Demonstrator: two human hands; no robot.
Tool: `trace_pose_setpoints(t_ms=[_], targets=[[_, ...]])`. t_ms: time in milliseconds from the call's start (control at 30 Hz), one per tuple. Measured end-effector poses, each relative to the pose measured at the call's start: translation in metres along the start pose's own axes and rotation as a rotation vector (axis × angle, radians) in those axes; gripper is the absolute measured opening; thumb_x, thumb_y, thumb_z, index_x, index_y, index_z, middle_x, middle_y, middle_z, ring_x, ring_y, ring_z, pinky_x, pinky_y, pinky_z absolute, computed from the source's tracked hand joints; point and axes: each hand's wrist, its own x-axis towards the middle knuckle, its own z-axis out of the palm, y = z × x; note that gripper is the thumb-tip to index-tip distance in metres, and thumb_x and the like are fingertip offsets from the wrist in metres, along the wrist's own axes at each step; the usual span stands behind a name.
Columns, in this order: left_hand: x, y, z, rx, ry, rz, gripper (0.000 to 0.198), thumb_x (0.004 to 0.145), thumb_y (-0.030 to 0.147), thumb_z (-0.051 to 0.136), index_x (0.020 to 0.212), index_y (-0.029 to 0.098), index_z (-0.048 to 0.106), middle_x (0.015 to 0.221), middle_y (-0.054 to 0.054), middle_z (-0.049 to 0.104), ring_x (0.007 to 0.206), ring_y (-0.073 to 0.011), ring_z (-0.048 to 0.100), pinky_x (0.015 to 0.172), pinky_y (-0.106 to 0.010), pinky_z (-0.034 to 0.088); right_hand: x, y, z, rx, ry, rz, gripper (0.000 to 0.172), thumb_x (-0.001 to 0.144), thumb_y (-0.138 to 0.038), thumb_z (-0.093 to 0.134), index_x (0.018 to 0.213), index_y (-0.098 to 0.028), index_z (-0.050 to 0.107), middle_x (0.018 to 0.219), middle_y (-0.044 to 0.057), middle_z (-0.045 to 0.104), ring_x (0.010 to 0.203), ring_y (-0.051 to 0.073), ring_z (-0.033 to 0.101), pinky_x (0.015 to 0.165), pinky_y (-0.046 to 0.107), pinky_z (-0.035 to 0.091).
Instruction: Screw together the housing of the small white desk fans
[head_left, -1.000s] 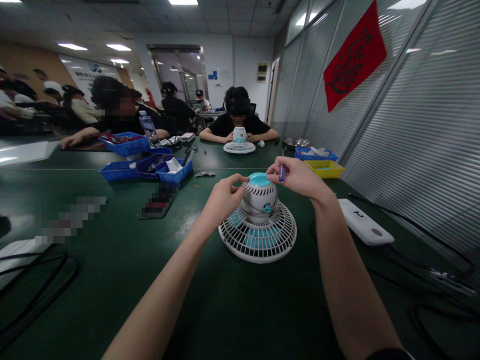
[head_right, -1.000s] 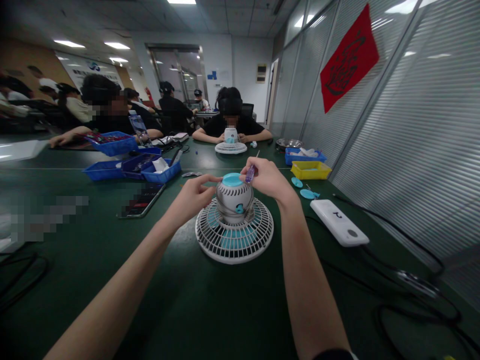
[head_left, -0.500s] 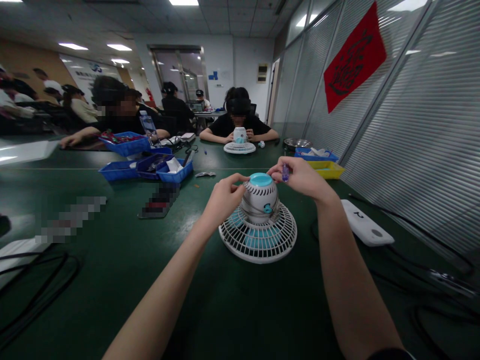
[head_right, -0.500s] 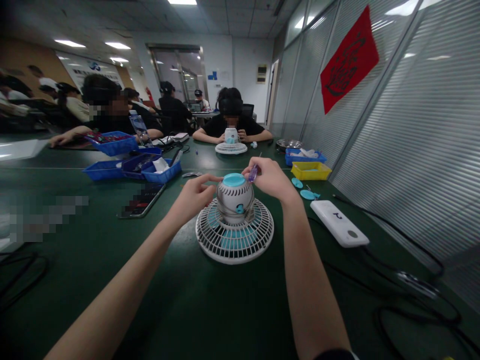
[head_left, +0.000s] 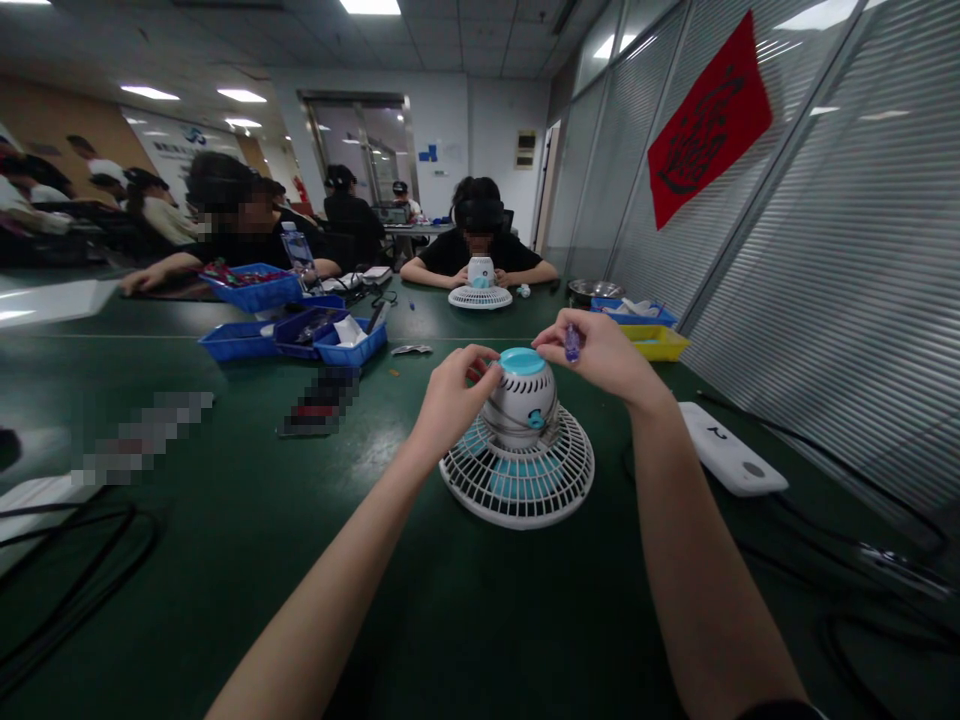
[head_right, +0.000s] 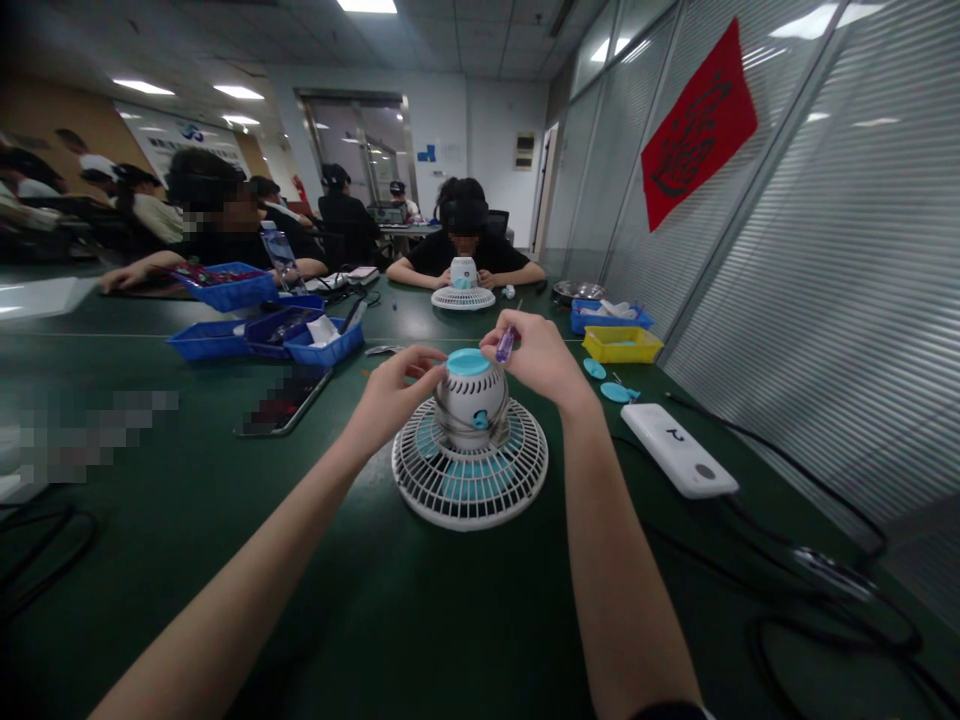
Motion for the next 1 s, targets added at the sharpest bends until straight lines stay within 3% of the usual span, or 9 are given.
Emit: trace_pose_setpoints(t_ms=[200,500,700,833,1000], targets=[[0.000,-0.009,0.007,-0.026,0.052,0.080,0.013,0.084,0.021,0.062,0.095,0.019,0.069,0.104,-0.006,0.065,0.091,-0.0172,0.066,0.084,-0.033,0.054,0.000,0.001,0.003,-0.036,-0.021,-0.015,0.025,0.072,-0.013,0.066,0.064,-0.021,0.044,0.082,0.006,0.074,0.078,0.021,0.068,0.071,0.032,0.047],[0.000,-0.023,0.020,-0.112,-0.006,0.127,0.024,0.090,0.027,0.057,0.110,0.020,0.067,0.120,-0.009,0.064,0.114,-0.0234,0.062,0.095,-0.038,0.052,-0.001,0.003,0.000,-0.001,-0.048,-0.039,0.029,0.073,-0.015,0.066,0.062,-0.022,0.040,0.081,0.006,0.075,0.080,0.021,0.070,0.071,0.032,0.048],[-0.001,-0.033,0.025,-0.199,-0.032,0.105,0.031,0.090,0.037,0.056,0.116,0.022,0.064,0.125,-0.010,0.059,0.115,-0.0236,0.059,0.082,-0.033,0.054,-0.001,0.008,-0.004,0.054,-0.080,-0.027,0.030,0.074,-0.018,0.067,0.062,-0.022,0.040,0.085,0.009,0.076,0.084,0.023,0.071,0.072,0.034,0.050],[0.001,-0.037,0.028,-0.231,-0.022,0.106,0.031,0.089,0.038,0.056,0.116,0.024,0.063,0.126,-0.008,0.058,0.113,-0.0228,0.058,0.082,-0.033,0.053,-0.002,0.007,-0.005,0.051,-0.072,-0.030,0.030,0.074,-0.019,0.068,0.062,-0.021,0.040,0.085,0.008,0.075,0.084,0.022,0.071,0.072,0.033,0.049],[0.002,-0.043,0.034,-0.254,0.005,0.144,0.031,0.090,0.040,0.056,0.115,0.023,0.063,0.123,-0.009,0.059,0.112,-0.0225,0.058,0.086,-0.035,0.054,-0.002,0.002,-0.001,-0.077,0.034,-0.002,0.031,0.077,-0.023,0.068,0.061,-0.021,0.041,0.075,0.004,0.070,0.075,0.020,0.066,0.067,0.030,0.044]])
